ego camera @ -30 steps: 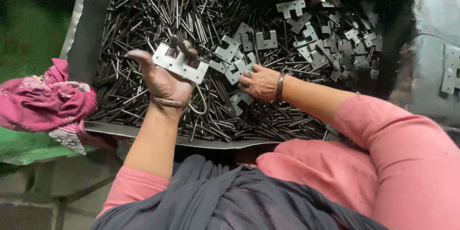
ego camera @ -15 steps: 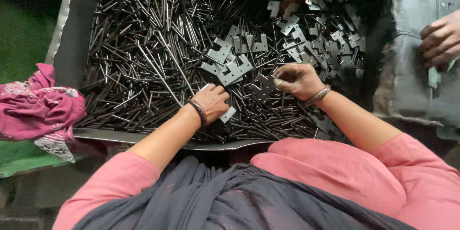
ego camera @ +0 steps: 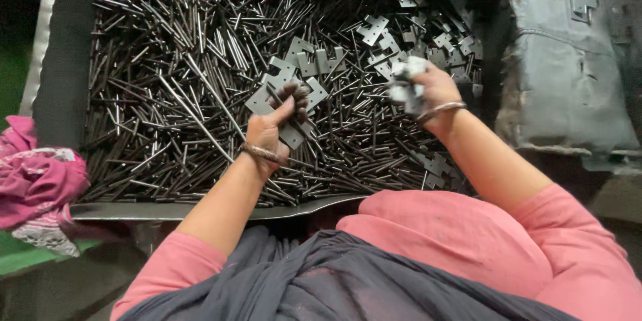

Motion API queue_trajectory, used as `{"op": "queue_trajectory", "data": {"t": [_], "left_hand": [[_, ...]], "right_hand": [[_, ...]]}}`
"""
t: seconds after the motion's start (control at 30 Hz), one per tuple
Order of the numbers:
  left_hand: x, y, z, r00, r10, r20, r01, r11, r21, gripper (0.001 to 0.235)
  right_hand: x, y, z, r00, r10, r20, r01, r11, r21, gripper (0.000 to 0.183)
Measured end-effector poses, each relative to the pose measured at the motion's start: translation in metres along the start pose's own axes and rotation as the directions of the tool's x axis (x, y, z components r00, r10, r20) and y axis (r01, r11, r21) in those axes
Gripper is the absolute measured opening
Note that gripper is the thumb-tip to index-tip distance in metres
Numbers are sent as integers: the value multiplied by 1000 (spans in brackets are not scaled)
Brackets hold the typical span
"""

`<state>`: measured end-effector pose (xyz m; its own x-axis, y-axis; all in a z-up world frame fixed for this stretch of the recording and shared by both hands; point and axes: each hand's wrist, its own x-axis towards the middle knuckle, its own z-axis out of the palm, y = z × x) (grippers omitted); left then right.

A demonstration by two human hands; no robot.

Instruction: The person sorts small metal hinge components and long metal pins by hand from a large bin, placing the sorted hinges onto a padded surface.

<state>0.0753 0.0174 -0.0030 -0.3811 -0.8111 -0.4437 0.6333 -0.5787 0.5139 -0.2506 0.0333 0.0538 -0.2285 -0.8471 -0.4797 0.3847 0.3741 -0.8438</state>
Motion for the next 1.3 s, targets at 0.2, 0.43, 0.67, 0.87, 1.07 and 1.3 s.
{"op": "queue_trajectory", "data": {"t": [0.2,0.43,0.67,0.87,1.07,1.3], "left_hand": [[-4,-65,34,976,-185,110,211,929,-304,46],[1,-67,36,921,-110,374,-78,888,453,83],[23,8,-30,774,-38,632,-507,-635,583,78],[42,14,-30,702,-114,703,-570,-682,459,48],[21,26,11,650,444,617,-644,-109,757,16],[10,8,-5,777,413,474,-564,126,816,20]], "right_hand": [[-38,58,76,735,-215,643,678,266,-686,98],[-25,24,21,896,18,443,191,886,-422,71],[-66,-101,-167,647,-759,-79,383,412,-827,60],[-65,-92,-205,617,-765,186,-250,-415,-875,84],[-57,23,-136,783,-338,523,494,-175,-852,30],[-37,123,-189,945,-70,318,310,-107,-945,84]]}}
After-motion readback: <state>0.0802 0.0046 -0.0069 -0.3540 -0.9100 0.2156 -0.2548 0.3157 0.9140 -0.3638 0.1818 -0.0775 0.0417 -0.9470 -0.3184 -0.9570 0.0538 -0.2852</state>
